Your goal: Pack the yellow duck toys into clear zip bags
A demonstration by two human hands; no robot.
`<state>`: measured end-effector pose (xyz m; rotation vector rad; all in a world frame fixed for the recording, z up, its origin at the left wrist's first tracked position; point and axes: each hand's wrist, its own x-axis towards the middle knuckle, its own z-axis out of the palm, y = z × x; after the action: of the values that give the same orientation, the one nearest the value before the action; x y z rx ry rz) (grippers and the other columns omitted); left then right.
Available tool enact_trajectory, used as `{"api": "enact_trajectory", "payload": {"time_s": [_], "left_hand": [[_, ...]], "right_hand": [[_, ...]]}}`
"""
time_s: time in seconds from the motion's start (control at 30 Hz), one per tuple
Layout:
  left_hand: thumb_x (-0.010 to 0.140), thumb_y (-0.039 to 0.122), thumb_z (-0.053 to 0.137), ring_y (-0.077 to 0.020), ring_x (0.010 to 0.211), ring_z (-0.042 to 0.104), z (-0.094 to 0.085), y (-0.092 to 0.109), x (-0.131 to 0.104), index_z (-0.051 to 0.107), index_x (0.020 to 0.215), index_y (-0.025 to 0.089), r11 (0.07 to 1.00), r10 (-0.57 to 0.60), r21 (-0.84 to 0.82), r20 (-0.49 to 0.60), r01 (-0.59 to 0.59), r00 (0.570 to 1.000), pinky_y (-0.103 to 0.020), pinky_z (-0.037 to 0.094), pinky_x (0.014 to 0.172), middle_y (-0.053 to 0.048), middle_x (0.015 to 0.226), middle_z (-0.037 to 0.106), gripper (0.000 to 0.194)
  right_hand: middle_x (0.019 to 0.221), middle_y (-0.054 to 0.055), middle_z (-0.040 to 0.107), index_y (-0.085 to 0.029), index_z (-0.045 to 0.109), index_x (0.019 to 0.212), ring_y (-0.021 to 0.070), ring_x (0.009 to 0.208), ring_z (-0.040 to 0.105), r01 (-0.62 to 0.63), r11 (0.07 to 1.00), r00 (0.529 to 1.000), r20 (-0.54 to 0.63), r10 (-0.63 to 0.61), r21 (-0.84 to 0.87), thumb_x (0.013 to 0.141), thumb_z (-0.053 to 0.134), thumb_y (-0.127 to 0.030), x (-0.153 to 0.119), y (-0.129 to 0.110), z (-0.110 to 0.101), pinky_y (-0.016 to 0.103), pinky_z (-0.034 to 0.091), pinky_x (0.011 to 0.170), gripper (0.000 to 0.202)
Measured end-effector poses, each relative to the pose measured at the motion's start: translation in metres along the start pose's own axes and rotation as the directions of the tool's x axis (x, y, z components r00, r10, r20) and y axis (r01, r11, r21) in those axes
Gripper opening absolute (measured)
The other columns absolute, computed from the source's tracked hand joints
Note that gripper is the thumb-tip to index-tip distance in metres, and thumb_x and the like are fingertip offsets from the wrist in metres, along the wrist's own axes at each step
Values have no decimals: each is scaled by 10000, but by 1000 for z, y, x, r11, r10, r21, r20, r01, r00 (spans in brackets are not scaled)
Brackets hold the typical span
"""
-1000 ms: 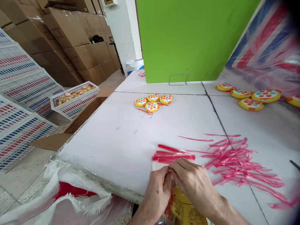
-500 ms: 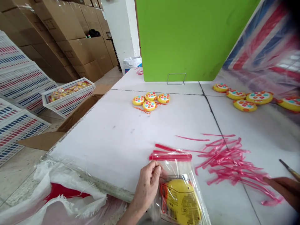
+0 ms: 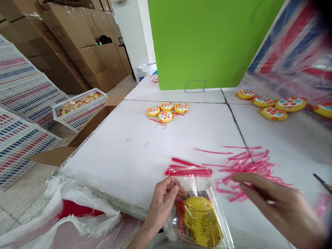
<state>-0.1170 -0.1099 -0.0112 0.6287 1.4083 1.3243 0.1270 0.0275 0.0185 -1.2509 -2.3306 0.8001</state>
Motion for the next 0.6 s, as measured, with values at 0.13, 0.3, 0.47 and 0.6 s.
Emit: {"api": "enact_trajectory", "payload": {"time_s": [0.13, 0.3, 0.47, 0.6], "left_hand": [[844, 371, 584, -196, 734, 684, 0, 1, 1, 565, 841, 156, 1000, -3, 1, 0, 3, 1000, -283, 525, 658, -69, 789, 709, 216], [844, 385, 579, -204, 744, 691, -2, -1, 2, 579, 863, 161, 1000, 11, 23, 20, -11, 1000, -300, 532, 684, -69, 803, 714, 225], [852, 414, 558, -200, 722, 690, -7, -3, 2, 556, 905, 175, 1000, -12, 12, 14, 12, 1000, -296, 530, 672, -56, 790, 712, 246], [869, 362, 533, -191, 702, 684, -8, -4, 0, 526, 980, 198, 1000, -8, -17, 5, 8, 1000, -289, 528, 650, -25, 763, 708, 198]], "right_hand": [[721, 29, 677, -190, 664, 979, 165, 623, 592, -104, 976, 942, 335, 35, 191, 862, 513, -511, 23, -27, 34, 270, 470, 545, 374], [568, -45, 536, -174, 610, 733, 93, 531, 476, -244, 858, 889, 458, 11, 452, 794, 633, -408, 32, -19, 50, 217, 377, 493, 242], [585, -60, 425, -198, 534, 711, 90, 533, 396, -249, 847, 902, 432, 26, 469, 827, 589, -407, 18, -10, 43, 224, 336, 489, 246], [652, -44, 388, -205, 495, 742, 112, 597, 390, -170, 903, 929, 369, 14, 395, 885, 516, -381, 7, -9, 41, 246, 346, 540, 228]]}}
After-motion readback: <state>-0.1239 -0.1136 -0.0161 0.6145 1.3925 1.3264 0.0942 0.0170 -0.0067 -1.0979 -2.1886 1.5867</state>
